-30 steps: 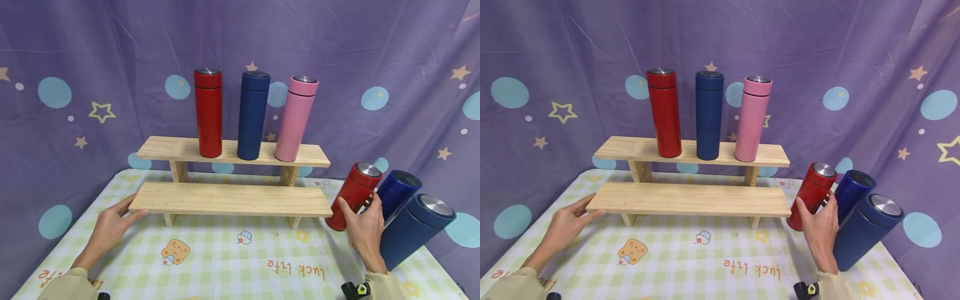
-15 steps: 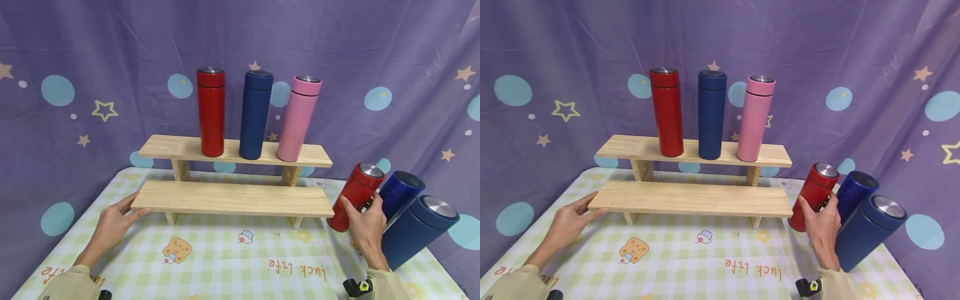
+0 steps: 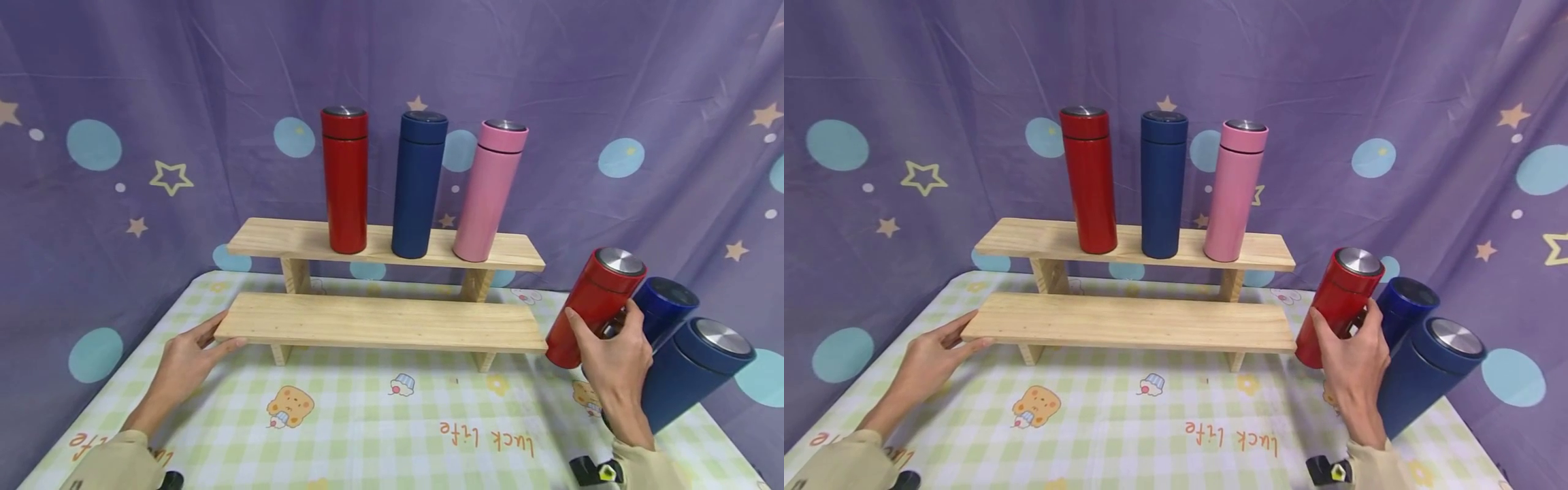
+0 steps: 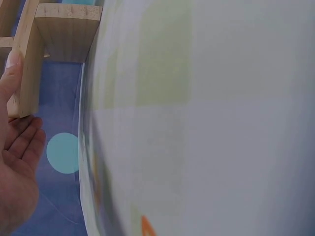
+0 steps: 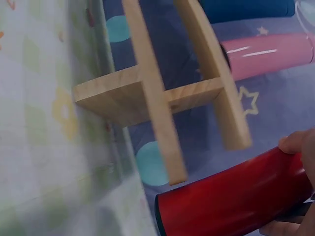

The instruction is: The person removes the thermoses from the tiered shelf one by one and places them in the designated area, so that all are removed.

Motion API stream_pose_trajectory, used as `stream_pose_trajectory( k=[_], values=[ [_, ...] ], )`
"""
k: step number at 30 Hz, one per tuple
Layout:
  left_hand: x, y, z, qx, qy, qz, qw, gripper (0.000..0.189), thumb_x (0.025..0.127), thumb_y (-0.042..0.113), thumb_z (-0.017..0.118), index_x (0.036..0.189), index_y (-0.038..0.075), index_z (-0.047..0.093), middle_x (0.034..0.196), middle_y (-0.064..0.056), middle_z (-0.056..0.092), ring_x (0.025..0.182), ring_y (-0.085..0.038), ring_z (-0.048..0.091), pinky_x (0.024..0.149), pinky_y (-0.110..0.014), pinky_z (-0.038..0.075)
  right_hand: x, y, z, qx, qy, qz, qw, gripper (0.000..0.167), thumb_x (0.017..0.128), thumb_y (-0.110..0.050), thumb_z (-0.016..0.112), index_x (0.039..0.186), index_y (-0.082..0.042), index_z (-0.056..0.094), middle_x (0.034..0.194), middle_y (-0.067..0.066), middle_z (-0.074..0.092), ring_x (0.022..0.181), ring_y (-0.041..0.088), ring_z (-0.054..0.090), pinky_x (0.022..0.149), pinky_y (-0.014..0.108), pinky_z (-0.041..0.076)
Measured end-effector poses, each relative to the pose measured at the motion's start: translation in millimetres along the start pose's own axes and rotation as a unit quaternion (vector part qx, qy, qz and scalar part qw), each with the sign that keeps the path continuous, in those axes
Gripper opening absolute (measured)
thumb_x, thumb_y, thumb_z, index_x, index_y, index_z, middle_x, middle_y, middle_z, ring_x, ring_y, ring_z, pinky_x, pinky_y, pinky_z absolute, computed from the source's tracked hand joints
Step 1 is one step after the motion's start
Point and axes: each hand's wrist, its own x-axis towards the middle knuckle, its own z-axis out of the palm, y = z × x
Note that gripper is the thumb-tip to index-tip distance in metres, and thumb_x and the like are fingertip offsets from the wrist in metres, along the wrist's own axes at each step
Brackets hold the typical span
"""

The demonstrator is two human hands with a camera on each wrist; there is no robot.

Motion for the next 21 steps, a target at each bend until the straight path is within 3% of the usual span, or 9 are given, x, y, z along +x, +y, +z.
stream_pose_trajectory(
  k=[12,21],
  values=[
    [1.2,0.8,0.4,0.003,0.000,-0.004,1.0000,0.079,0.097,0.038,0.076,0.156,-0.002,0.041,0.146,-0.039,0.045,0.125,-0.058,0.052,0.093,-0.057,0.051,4.5,-27.7,-20.5,0.012,0.009,-0.044,0.9989,0.071,0.085,-0.022,0.087,0.145,-0.003,0.055,0.116,0.022,0.071,0.090,-0.013,0.047,0.071,0.003,0.037],
    [0.1,2.4,0.2,0.004,0.000,-0.007,1.0000,0.079,0.098,0.039,0.075,0.156,-0.002,0.041,0.147,-0.038,0.045,0.126,-0.058,0.052,0.094,-0.056,0.050,-1.8,-51.8,-16.5,0.057,-0.019,-0.075,0.9954,0.071,0.082,-0.017,0.089,0.143,-0.002,0.057,0.116,0.020,0.072,0.094,-0.016,0.052,0.074,-0.002,0.043]
  ],
)
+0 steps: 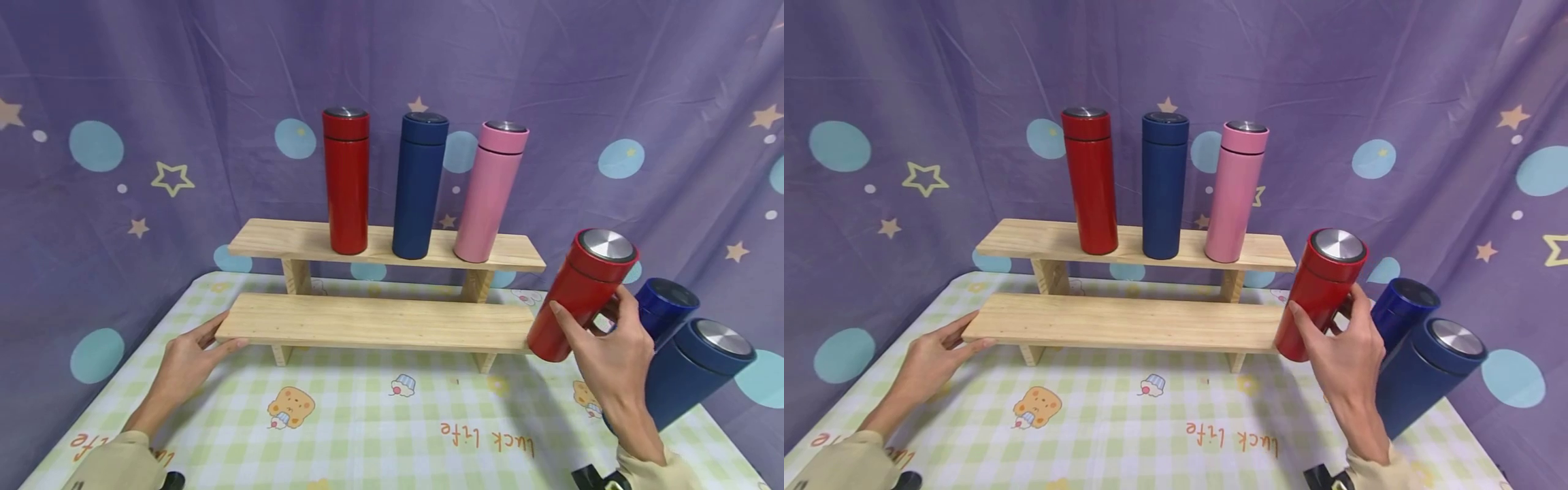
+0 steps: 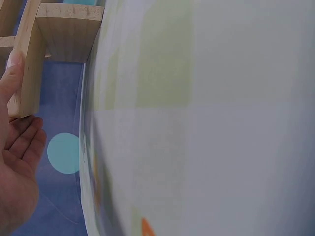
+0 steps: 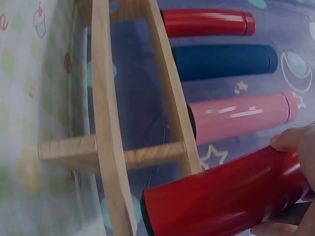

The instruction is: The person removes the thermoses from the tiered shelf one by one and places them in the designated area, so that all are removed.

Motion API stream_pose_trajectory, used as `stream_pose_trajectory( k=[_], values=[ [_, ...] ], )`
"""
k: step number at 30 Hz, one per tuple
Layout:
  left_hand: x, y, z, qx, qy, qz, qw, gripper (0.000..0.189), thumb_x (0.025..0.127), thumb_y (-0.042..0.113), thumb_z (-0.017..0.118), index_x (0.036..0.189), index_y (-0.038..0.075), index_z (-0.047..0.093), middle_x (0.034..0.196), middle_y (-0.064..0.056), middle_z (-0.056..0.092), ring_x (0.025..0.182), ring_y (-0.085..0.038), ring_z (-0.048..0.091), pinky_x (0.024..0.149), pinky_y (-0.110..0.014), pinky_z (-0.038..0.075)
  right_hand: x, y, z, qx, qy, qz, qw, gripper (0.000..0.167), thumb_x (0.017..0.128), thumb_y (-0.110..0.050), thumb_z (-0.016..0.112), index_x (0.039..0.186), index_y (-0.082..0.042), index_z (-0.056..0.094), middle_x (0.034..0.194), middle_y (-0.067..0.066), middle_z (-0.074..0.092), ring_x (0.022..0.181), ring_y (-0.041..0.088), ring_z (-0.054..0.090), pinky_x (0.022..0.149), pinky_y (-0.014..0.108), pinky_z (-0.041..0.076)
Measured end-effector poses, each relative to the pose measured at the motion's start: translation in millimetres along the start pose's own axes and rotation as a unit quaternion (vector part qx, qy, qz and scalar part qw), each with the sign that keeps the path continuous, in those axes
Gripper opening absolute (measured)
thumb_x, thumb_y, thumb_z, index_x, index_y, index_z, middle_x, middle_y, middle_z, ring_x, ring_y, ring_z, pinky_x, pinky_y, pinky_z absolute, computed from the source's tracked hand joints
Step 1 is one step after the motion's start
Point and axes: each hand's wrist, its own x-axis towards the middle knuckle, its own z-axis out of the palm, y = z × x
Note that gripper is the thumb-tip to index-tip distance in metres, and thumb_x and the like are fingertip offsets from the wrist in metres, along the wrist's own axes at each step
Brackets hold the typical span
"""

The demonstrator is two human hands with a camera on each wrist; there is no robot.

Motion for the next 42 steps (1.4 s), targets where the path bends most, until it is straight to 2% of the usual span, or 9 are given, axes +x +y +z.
stream_pose_trajectory(
  k=[7,9,14,17,22,28,30,36,42],
  values=[
    [0.4,-0.5,0.7,0.003,0.005,0.002,1.0000,0.080,0.097,0.040,0.076,0.156,-0.003,0.042,0.146,-0.037,0.046,0.125,-0.057,0.053,0.094,-0.056,0.050,-3.1,-15.1,15.5,0.030,-0.015,-0.028,0.9990,0.069,0.081,-0.011,0.089,0.141,0.000,0.058,0.115,0.017,0.072,0.097,-0.015,0.055,0.074,0.000,0.047],
    [0.4,-0.9,0.5,0.002,0.004,0.002,1.0000,0.080,0.097,0.040,0.076,0.156,-0.002,0.042,0.146,-0.037,0.046,0.125,-0.058,0.053,0.094,-0.056,0.050,-4.2,-20.0,20.9,0.040,-0.022,-0.034,0.9984,0.069,0.081,-0.010,0.090,0.141,0.000,0.059,0.115,0.016,0.073,0.097,-0.007,0.060,0.074,0.002,0.048],
    [0.9,-2.2,-0.1,-0.001,0.001,0.002,1.0000,0.080,0.098,0.039,0.075,0.157,-0.002,0.041,0.147,-0.038,0.045,0.125,-0.058,0.052,0.094,-0.057,0.050,-8.9,-33.5,35.6,0.084,-0.045,-0.039,0.9947,0.069,0.080,-0.009,0.090,0.141,0.001,0.058,0.114,0.016,0.073,0.098,0.020,0.070,0.075,0.005,0.052],
    [1.0,-2.5,-0.3,-0.001,0.000,0.002,1.0000,0.080,0.098,0.039,0.075,0.157,-0.001,0.041,0.147,-0.038,0.045,0.126,-0.058,0.052,0.094,-0.057,0.050,-12.3,-40.7,46.2,0.105,-0.059,-0.046,0.9916,0.070,0.080,-0.009,0.091,0.141,0.001,0.058,0.115,0.016,0.072,0.099,0.026,0.071,0.075,0.007,0.053],
    [0.8,-1.7,-0.2,-0.003,0.001,0.004,1.0000,0.079,0.097,0.039,0.076,0.157,-0.001,0.041,0.147,-0.037,0.045,0.126,-0.058,0.052,0.094,-0.056,0.050,-17.2,-53.1,64.4,0.130,-0.078,-0.066,0.9862,0.072,0.078,-0.008,0.093,0.140,0.001,0.057,0.113,0.015,0.072,0.097,0.027,0.072,0.072,0.013,0.058],
    [0.1,-0.2,-1.3,0.000,-0.003,-0.004,1.0000,0.080,0.097,0.040,0.075,0.157,0.000,0.041,0.148,-0.038,0.043,0.126,-0.059,0.051,0.094,-0.059,0.050,-23.2,-69.9,84.2,0.163,-0.103,-0.068,0.9789,0.070,0.078,-0.011,0.093,0.138,-0.001,0.059,0.109,0.011,0.072,0.094,0.021,0.070,0.070,0.034,0.065],
    [0.1,0.2,-1.3,0.001,-0.004,-0.005,1.0000,0.080,0.097,0.040,0.075,0.157,0.000,0.041,0.149,-0.038,0.043,0.126,-0.059,0.051,0.094,-0.059,0.051,-25.0,-75.5,89.8,0.180,-0.110,-0.066,0.9753,0.068,0.078,-0.011,0.093,0.137,-0.003,0.060,0.106,0.010,0.072,0.090,0.019,0.069,0.069,0.038,0.066],
    [-0.1,0.0,-1.4,0.001,-0.005,-0.004,1.0000,0.080,0.097,0.040,0.075,0.157,0.000,0.040,0.149,-0.038,0.043,0.126,-0.059,0.051,0.092,-0.059,0.052,-29.0,-91.3,108.4,0.213,-0.127,-0.069,0.9662,0.063,0.079,-0.011,0.092,0.134,-0.006,0.061,0.099,0.007,0.071,0.081,0.018,0.067,0.066,0.038,0.065],
    [0.7,-1.7,-0.8,0.004,-0.006,-0.004,1.0000,0.081,0.097,0.041,0.075,0.158,0.000,0.039,0.148,-0.035,0.045,0.126,-0.059,0.051,0.094,-0.058,0.050,-34.3,-107.8,128.3,0.244,-0.153,-0.058,0.9559,0.064,0.081,-0.013,0.091,0.135,-0.005,0.059,0.106,0.009,0.073,0.089,0.021,0.070,0.068,0.039,0.066]
  ],
)
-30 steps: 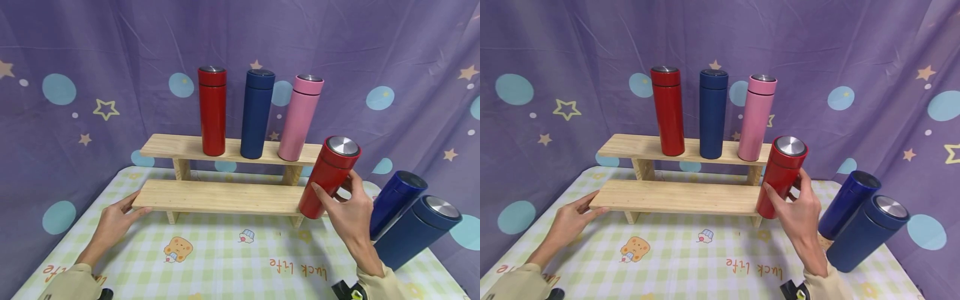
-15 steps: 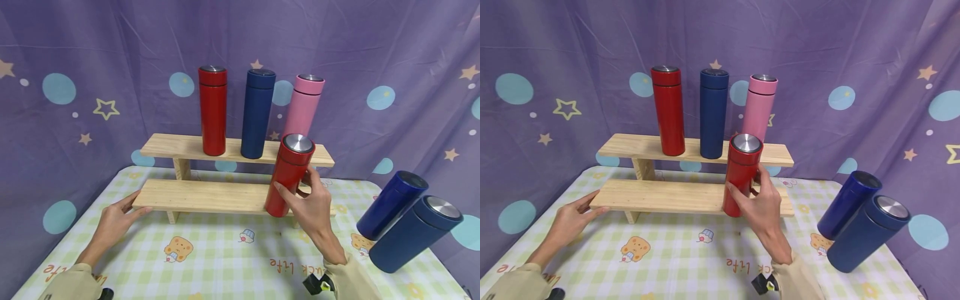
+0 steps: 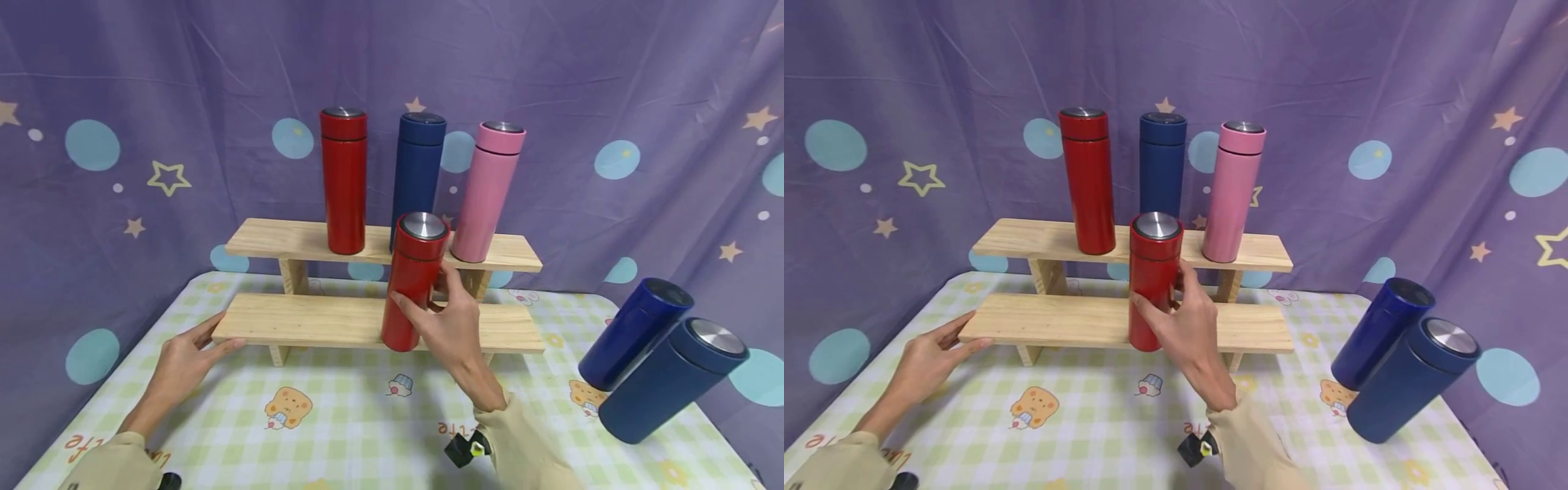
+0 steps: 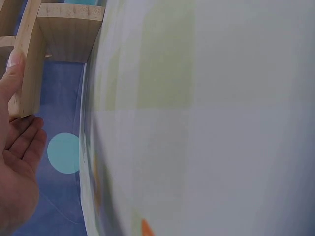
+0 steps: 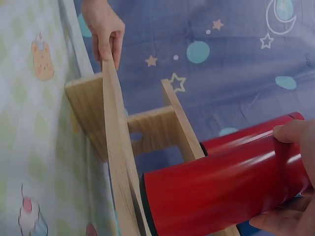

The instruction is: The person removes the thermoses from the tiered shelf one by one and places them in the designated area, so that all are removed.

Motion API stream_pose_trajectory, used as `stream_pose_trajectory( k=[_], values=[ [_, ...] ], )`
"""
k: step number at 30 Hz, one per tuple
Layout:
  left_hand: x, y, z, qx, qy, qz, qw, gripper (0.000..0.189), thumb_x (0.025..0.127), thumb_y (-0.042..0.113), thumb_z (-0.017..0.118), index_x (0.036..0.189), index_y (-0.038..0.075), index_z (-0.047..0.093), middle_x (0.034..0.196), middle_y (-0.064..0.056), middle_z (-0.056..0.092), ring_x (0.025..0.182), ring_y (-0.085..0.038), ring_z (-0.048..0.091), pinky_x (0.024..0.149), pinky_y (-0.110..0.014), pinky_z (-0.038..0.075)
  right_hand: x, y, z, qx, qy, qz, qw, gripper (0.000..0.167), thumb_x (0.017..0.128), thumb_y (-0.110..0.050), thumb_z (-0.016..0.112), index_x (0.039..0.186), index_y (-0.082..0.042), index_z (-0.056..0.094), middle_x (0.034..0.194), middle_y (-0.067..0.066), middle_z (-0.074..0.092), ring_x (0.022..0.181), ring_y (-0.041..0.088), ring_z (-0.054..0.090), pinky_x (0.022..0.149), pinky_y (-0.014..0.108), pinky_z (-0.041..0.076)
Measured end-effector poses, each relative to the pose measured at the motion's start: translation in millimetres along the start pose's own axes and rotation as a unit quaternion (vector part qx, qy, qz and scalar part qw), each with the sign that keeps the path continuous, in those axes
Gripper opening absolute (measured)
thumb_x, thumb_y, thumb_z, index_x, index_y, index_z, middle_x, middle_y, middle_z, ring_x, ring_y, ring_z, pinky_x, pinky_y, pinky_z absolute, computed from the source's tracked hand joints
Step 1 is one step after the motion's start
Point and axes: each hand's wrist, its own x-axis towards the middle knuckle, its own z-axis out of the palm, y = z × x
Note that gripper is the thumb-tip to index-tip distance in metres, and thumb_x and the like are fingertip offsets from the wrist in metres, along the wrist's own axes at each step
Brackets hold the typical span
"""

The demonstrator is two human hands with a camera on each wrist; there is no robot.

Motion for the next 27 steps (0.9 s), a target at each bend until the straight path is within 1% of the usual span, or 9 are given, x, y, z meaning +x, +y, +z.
stream_pose_trajectory(
  k=[4,10,14,18,21,27],
  values=[
    [0.6,-1.2,0.9,-0.003,0.003,0.004,1.0000,0.081,0.097,0.040,0.075,0.158,-0.001,0.040,0.147,-0.035,0.047,0.126,-0.058,0.052,0.094,-0.057,0.049,2.7,-2.0,15.4,0.015,-0.020,0.007,0.9997,0.065,0.083,-0.016,0.090,0.138,-0.004,0.057,0.110,0.011,0.073,0.092,0.023,0.071,0.071,0.040,0.066],
    [1.1,-1.5,1.1,-0.001,-0.002,0.002,1.0000,0.081,0.097,0.041,0.075,0.158,0.000,0.039,0.148,-0.036,0.045,0.126,-0.059,0.051,0.094,-0.057,0.050,7.0,-5.9,37.7,0.030,-0.038,0.008,0.9988,0.069,0.085,-0.016,0.088,0.144,-0.001,0.053,0.114,0.011,0.072,0.094,0.022,0.070,0.073,0.035,0.065],
    [1.8,-0.9,1.2,0.000,0.000,0.002,1.0000,0.082,0.097,0.041,0.075,0.158,0.000,0.040,0.147,-0.036,0.047,0.125,-0.059,0.052,0.094,-0.058,0.050,9.9,-7.3,50.6,0.041,-0.042,0.008,0.9983,0.070,0.086,-0.016,0.087,0.145,-0.001,0.052,0.114,0.011,0.072,0.094,0.022,0.069,0.073,0.033,0.065],
    [1.9,-0.9,1.1,0.001,0.002,0.006,1.0000,0.081,0.097,0.040,0.076,0.157,0.000,0.040,0.146,-0.036,0.047,0.125,-0.058,0.052,0.093,-0.056,0.050,11.4,-8.1,61.4,0.044,-0.042,0.011,0.9981,0.069,0.086,-0.016,0.087,0.144,-0.002,0.053,0.112,0.010,0.072,0.093,0.021,0.067,0.071,0.029,0.064],
    [1.1,-1.6,1.0,0.001,0.002,0.008,1.0000,0.080,0.097,0.039,0.076,0.157,0.000,0.040,0.147,-0.038,0.045,0.125,-0.059,0.052,0.092,-0.055,0.051,12.4,-9.0,68.5,0.044,-0.045,0.005,0.9980,0.068,0.086,-0.015,0.087,0.144,-0.002,0.053,0.110,0.010,0.071,0.090,0.020,0.065,0.069,0.026,0.063],
    [1.2,-1.7,1.5,0.005,0.003,0.006,1.0000,0.080,0.097,0.040,0.076,0.157,0.001,0.041,0.146,-0.038,0.046,0.124,-0.059,0.053,0.091,-0.056,0.052,17.0,-12.7,80.9,0.048,-0.051,-0.006,0.9975,0.067,0.086,-0.015,0.088,0.143,-0.004,0.053,0.112,0.009,0.070,0.091,0.019,0.065,0.068,0.023,0.062]
  ],
)
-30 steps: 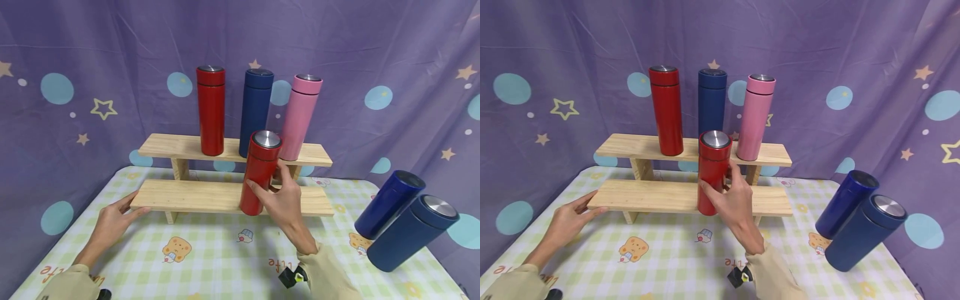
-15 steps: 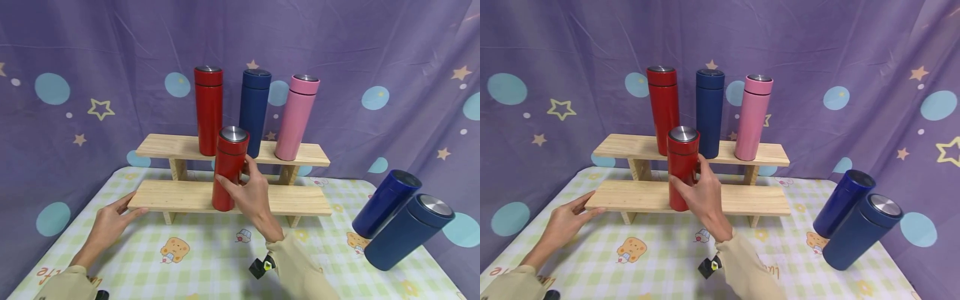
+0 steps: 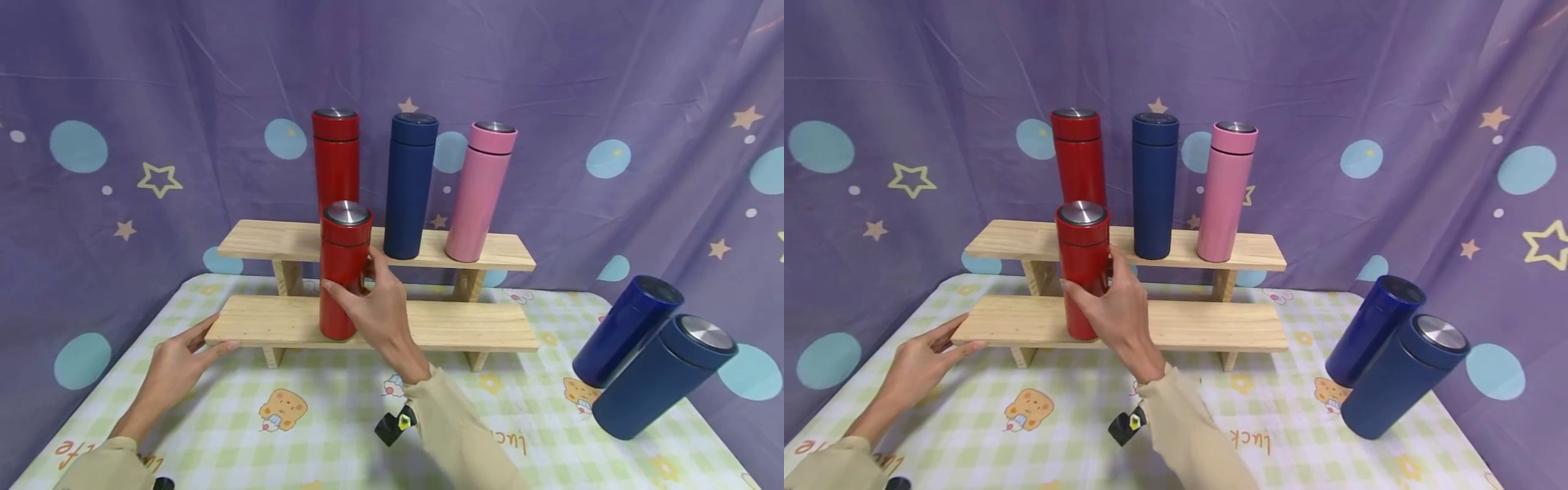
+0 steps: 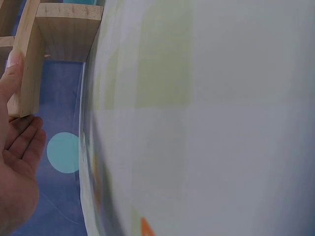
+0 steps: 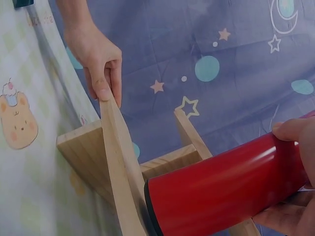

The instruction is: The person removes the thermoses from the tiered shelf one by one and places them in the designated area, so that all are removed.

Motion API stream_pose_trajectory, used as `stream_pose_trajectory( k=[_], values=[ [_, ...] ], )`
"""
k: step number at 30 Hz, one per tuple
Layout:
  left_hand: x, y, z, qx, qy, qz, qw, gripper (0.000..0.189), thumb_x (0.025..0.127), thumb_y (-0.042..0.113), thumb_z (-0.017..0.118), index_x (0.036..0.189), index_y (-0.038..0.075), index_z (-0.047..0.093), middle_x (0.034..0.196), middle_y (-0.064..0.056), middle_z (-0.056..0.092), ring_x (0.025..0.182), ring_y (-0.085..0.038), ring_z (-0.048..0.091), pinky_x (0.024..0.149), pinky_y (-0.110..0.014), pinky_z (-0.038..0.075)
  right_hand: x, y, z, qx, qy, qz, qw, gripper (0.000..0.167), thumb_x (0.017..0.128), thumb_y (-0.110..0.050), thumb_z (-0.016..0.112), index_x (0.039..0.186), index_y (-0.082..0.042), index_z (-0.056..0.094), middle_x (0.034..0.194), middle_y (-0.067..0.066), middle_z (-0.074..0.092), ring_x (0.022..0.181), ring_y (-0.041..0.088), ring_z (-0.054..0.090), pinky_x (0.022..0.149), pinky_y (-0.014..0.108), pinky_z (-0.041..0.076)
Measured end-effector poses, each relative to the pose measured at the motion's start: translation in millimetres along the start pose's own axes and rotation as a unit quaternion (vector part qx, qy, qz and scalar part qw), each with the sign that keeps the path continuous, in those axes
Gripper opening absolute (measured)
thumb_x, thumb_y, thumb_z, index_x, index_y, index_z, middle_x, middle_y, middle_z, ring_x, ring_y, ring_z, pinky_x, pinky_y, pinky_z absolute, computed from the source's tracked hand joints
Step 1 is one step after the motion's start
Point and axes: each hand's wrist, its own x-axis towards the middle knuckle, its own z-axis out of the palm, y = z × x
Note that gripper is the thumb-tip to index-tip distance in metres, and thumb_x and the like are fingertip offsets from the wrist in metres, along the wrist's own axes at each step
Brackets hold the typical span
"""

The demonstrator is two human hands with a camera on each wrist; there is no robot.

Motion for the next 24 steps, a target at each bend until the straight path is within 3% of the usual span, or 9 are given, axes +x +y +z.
stream_pose_trajectory(
  k=[10,19,24],
  values=[
    [1.6,0.1,-0.2,0.000,0.004,-0.001,1.0000,0.080,0.096,0.039,0.077,0.156,0.000,0.043,0.145,-0.039,0.045,0.123,-0.058,0.054,0.086,-0.053,0.055,3.1,-0.8,14.8,-0.017,-0.010,0.014,0.9997,0.069,0.087,-0.019,0.088,0.144,-0.005,0.052,0.112,0.006,0.069,0.092,0.015,0.063,0.070,0.020,0.060],
    [2.1,-0.9,1.5,0.000,0.004,-0.007,1.0000,0.081,0.096,0.041,0.077,0.157,0.000,0.042,0.145,-0.039,0.046,0.124,-0.057,0.054,0.091,-0.054,0.051,1.6,1.6,19.5,-0.039,-0.009,0.019,0.9990,0.070,0.087,-0.024,0.088,0.144,-0.005,0.052,0.120,0.007,0.068,0.094,0.016,0.067,0.073,0.020,0.060],
    [2.0,-1.0,1.9,0.001,0.008,-0.005,1.0000,0.080,0.095,0.040,0.078,0.155,-0.001,0.044,0.144,-0.037,0.048,0.123,-0.056,0.055,0.086,-0.038,0.060,1.8,-0.2,22.0,-0.065,-0.013,0.030,0.9974,0.073,0.087,-0.030,0.087,0.146,-0.005,0.051,0.125,0.009,0.067,0.100,0.019,0.069,0.077,0.022,0.061]
  ],
)
